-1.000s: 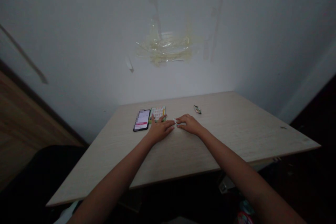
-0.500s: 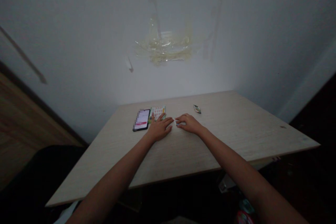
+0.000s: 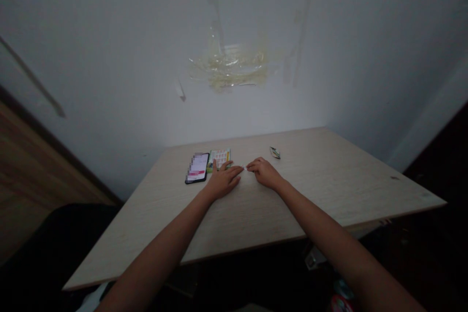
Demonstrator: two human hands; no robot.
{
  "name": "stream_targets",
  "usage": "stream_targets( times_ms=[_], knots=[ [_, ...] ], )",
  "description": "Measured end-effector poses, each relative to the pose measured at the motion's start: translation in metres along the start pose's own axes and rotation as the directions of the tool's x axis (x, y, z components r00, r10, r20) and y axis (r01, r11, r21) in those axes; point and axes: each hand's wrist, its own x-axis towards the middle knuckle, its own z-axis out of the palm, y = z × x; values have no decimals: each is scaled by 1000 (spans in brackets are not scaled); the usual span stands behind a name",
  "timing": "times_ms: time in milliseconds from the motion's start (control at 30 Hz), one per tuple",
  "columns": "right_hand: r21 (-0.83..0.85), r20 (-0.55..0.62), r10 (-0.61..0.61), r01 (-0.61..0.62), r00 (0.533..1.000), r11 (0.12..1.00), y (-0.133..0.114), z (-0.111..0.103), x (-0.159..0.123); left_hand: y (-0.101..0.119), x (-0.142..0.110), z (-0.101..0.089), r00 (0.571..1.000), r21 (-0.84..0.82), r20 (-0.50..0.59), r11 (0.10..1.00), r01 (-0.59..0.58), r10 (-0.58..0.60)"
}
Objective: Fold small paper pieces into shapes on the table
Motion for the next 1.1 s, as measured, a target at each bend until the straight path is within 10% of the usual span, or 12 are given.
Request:
stream_targets(
  times_ms=[1100],
  knots=[
    [-21, 19, 27, -27, 999, 999, 10, 4, 0, -8, 15, 5, 994, -25, 33, 994, 107, -106]
  ],
)
